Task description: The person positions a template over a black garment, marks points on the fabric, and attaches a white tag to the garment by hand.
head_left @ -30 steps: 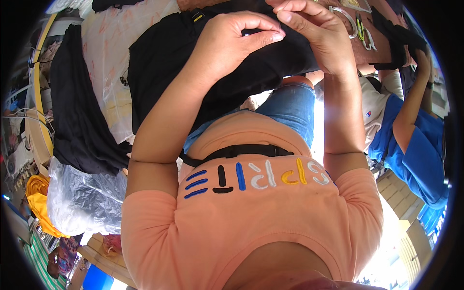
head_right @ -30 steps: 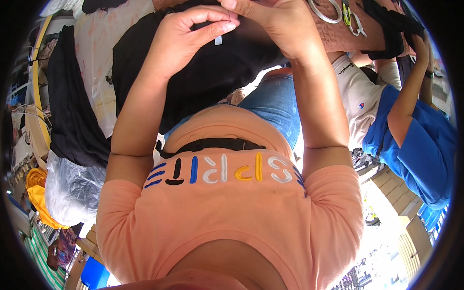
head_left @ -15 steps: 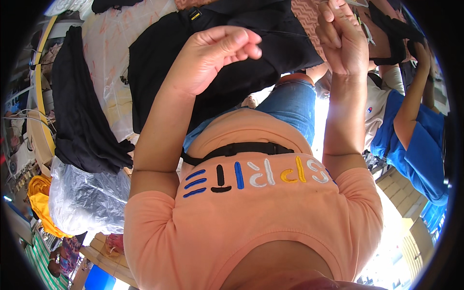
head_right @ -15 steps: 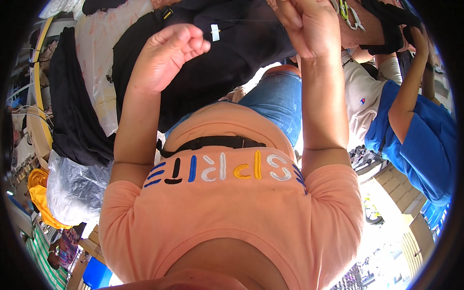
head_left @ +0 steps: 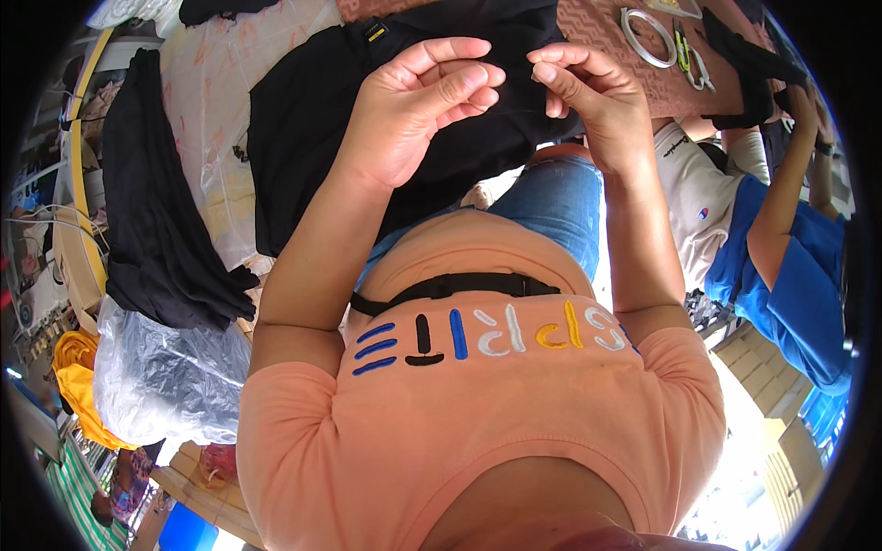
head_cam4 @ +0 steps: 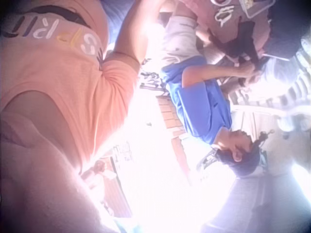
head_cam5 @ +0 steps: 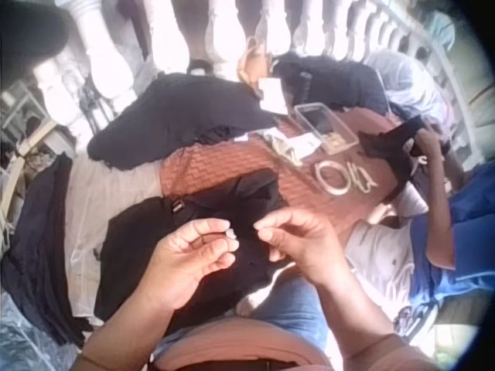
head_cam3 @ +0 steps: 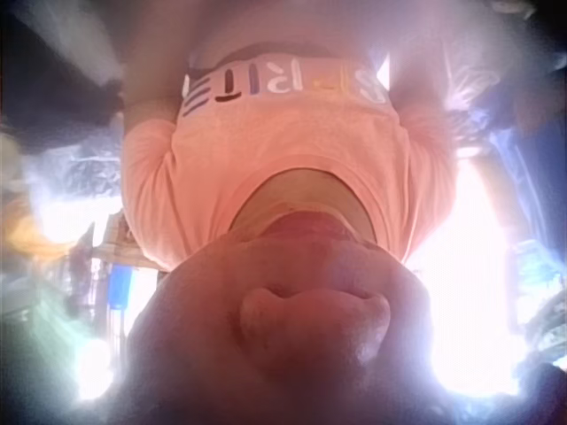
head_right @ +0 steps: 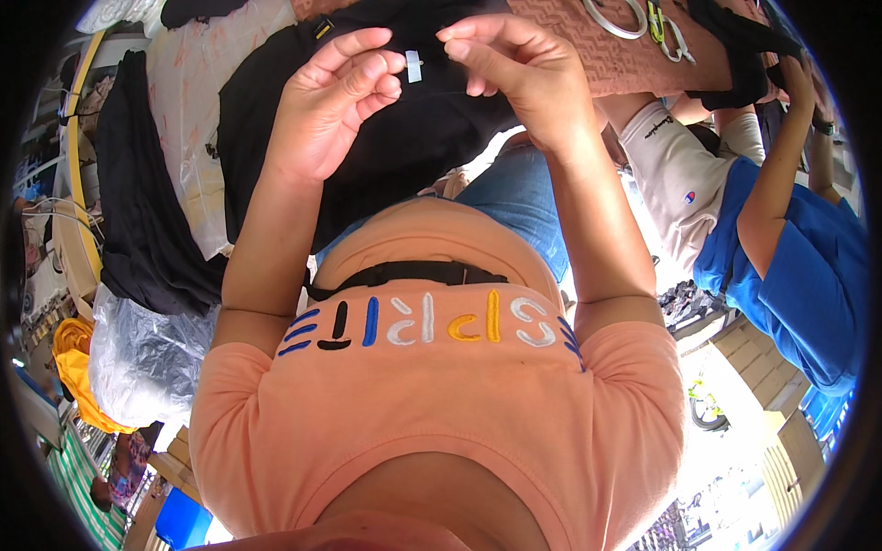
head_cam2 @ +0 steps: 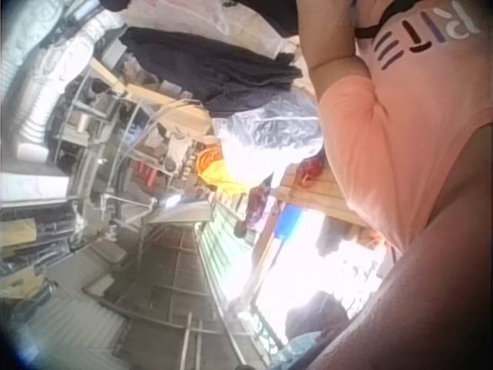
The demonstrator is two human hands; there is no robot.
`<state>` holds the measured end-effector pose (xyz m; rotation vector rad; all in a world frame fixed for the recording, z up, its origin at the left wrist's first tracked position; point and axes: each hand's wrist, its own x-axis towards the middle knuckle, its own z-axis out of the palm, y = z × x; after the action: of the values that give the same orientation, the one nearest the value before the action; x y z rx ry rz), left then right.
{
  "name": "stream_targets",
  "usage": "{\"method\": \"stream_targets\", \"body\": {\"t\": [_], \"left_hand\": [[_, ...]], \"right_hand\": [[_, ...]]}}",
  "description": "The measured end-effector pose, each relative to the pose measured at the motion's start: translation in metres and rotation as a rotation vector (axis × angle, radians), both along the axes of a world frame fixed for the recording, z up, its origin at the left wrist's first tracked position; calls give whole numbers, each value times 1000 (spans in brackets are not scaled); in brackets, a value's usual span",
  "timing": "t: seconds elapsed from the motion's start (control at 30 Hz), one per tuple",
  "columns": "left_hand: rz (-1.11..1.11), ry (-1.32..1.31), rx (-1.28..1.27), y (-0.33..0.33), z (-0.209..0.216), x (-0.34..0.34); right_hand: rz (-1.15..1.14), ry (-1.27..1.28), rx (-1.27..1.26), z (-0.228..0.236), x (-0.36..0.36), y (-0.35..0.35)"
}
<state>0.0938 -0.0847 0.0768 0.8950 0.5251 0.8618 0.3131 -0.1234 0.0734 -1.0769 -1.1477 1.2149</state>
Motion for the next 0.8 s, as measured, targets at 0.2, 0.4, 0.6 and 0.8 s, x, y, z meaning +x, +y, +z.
{"method": "stream_targets", "body": {"t": [0.2, 0.4, 0.6, 0.8], "left_hand": [[117, 258, 152, -8, 12, 7], [120, 322, 193, -9, 11, 8], [133, 381, 190, -9, 10, 6], [170, 375, 275, -9, 6, 7]], "right_hand": [[34, -182, 74, 7, 1, -5], [38, -161, 123, 3, 1, -3], [84, -5, 65, 13, -12, -7], [117, 35, 57, 14, -19, -8]]}}
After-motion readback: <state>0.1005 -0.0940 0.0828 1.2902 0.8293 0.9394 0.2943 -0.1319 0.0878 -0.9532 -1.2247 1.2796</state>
